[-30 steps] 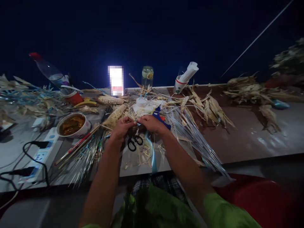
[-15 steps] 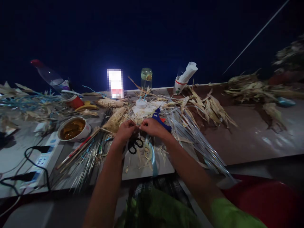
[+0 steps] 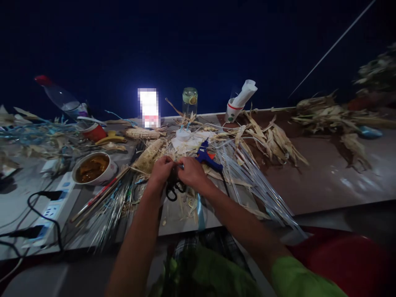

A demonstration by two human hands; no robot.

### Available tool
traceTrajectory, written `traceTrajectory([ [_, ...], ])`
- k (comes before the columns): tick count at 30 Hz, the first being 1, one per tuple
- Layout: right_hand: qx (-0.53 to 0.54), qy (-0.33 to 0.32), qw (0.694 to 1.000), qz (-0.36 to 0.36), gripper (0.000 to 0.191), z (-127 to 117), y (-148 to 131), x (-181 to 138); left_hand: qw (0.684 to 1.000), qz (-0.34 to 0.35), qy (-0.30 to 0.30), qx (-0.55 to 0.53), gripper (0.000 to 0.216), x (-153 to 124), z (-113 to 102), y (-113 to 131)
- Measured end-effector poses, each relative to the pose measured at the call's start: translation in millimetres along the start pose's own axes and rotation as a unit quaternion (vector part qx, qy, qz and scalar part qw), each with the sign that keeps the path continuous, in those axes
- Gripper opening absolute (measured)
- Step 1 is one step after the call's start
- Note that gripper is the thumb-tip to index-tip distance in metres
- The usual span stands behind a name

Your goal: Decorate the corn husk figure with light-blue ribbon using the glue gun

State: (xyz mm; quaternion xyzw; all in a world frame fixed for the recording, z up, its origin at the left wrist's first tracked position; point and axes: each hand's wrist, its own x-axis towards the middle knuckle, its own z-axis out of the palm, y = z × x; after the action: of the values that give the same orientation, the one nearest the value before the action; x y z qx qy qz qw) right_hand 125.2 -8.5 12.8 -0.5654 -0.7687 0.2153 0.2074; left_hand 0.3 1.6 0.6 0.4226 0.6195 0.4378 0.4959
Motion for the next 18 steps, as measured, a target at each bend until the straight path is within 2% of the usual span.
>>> traceTrajectory([
  [3, 0.013, 0.016, 1.000, -0.003, 0.023, 1, -2, -2, 0.994, -0.039, -0.036, -0.091, 0.017, -1, 1, 1],
  [6, 0.028, 0.030, 0.999, 0.001, 0.022, 0, -4, -2, 0.977, -0.096, -0.082, -0.171, 0.021, -6, 1, 7],
  [8, 0.062, 0.034, 0.997, 0.015, 0.021, -3, -4, -2, 0.965, -0.110, -0.110, -0.213, 0.023, -10, -1, 11],
  [11, 0.155, 0.021, 0.986, 0.050, 0.018, -8, -3, 0, 0.942, -0.086, -0.165, -0.280, 0.022, -13, -5, 13],
  [13, 0.224, -0.005, 0.972, 0.071, 0.015, -11, -1, 2, 0.927, -0.062, -0.194, -0.315, 0.030, -14, -7, 14],
  [18, 0.357, -0.063, 0.928, 0.081, 0.016, -11, 5, 5, 0.939, -0.047, -0.178, -0.292, 0.029, -14, -9, 12],
])
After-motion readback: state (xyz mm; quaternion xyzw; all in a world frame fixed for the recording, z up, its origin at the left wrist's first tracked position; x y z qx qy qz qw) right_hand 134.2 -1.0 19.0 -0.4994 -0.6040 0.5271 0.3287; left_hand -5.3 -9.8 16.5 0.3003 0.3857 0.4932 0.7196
